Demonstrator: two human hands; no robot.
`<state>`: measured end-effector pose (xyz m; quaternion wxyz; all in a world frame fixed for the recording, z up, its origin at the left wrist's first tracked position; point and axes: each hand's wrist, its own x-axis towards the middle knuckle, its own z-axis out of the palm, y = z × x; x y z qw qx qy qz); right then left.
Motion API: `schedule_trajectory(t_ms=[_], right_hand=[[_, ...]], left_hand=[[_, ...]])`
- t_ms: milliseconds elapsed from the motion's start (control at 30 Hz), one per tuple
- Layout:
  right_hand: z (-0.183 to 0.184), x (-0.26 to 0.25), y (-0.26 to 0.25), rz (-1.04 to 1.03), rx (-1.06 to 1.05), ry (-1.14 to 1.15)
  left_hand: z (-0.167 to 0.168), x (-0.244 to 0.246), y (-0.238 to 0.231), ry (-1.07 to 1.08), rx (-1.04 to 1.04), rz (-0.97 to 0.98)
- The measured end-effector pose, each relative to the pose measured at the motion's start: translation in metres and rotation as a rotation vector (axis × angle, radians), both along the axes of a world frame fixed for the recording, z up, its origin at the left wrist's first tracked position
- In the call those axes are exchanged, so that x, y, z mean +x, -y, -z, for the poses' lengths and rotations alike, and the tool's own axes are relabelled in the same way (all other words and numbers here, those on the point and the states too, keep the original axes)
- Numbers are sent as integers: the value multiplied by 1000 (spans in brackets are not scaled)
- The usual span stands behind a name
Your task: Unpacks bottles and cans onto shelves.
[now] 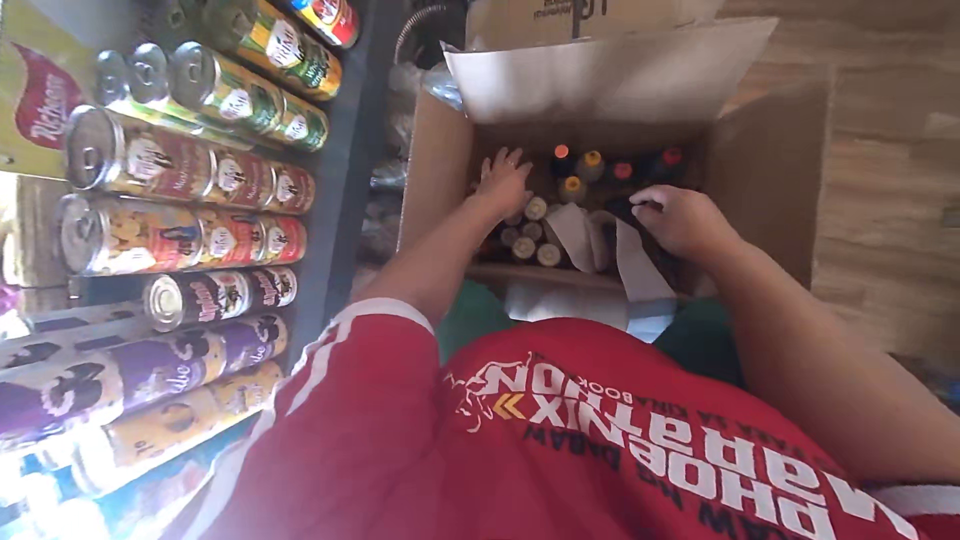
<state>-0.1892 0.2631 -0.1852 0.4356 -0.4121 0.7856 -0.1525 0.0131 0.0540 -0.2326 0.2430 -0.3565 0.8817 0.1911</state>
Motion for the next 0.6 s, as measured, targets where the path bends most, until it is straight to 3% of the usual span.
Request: schedule_trajectory(t_ms=[133,267,400,500,600], right_hand=[[0,0,1,-14,-3,9],[-3,3,3,-27,24,25],[-2,5,1,-58,22,41],[-3,5,4,-97,62,77],[-8,6,6,-126,102,84]], left_hand=[[20,-4,2,-14,59,-104],[29,21,23,89,-37,-153],[32,38,22,366,-129,109],[45,40,9,554,-232,133],[54,48,5,416,-307,46]])
